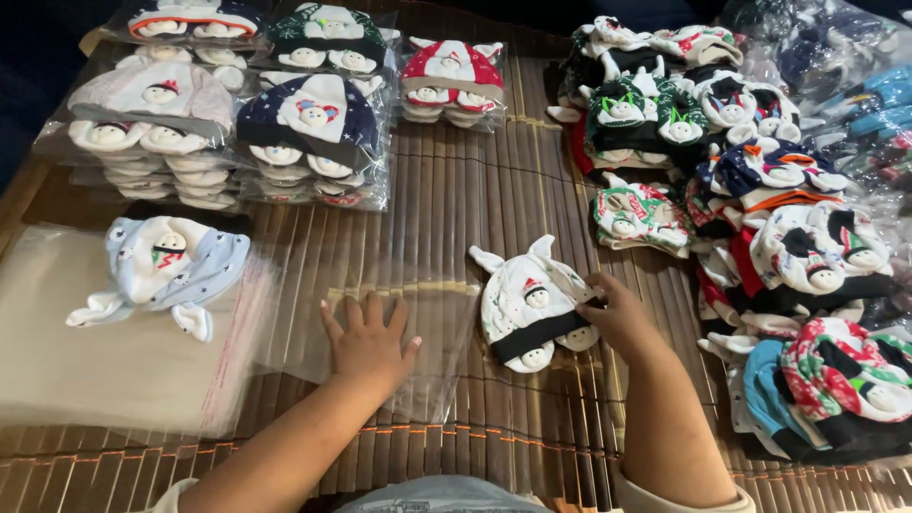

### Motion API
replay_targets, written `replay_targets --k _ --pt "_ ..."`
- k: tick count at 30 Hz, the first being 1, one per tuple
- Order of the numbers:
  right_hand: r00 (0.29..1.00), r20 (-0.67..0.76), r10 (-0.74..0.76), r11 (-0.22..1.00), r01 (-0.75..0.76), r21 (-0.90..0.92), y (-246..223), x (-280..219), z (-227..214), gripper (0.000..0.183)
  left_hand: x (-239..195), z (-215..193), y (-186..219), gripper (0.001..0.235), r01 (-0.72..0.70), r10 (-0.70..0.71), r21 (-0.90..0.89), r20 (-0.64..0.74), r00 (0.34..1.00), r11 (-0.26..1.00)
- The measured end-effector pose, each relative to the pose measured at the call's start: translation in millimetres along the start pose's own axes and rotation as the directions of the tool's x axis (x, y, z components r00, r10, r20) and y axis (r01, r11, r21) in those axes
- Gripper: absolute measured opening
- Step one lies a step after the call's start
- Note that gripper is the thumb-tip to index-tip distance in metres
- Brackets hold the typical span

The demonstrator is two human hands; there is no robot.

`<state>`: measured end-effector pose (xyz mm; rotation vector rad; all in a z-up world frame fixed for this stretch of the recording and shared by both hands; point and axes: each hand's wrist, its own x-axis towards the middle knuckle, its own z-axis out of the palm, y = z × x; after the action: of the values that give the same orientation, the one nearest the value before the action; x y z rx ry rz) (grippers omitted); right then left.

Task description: Packaging sets of baby hats and booties into clear plastic bags.

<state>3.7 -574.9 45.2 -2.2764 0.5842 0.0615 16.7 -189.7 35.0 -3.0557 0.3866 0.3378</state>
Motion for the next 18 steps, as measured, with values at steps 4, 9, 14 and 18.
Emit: replay_targets --k 4,9,14,18 --pt "1.0 0.014 0.027 0.999 -0.027 0.016 -25 -12 1 0.054 5 11 6 0.064 -0.067 0.065 -0.006 -0.154 0.986 0.998" --pt "0.998 0.04 0.041 0.987 -0.035 -0.156 -36 -15 12 0.086 0 -10 28 0.055 -0.155 0.141 -0.037 -0.248 0.959 0.987" --pt "0.999 0.039 0.015 0.941 -0.001 -0.339 -17 2 25 0.088 1 -15 57 0.071 -0.596 0.516 0.016 -0.521 0.68 0.803" --pt "1.0 0.031 0.004 0.927 0.008 -0.376 -8 11 39 0.088 19 1 78 0.054 -0.683 0.571 0.129 -0.668 0.476 0.719"
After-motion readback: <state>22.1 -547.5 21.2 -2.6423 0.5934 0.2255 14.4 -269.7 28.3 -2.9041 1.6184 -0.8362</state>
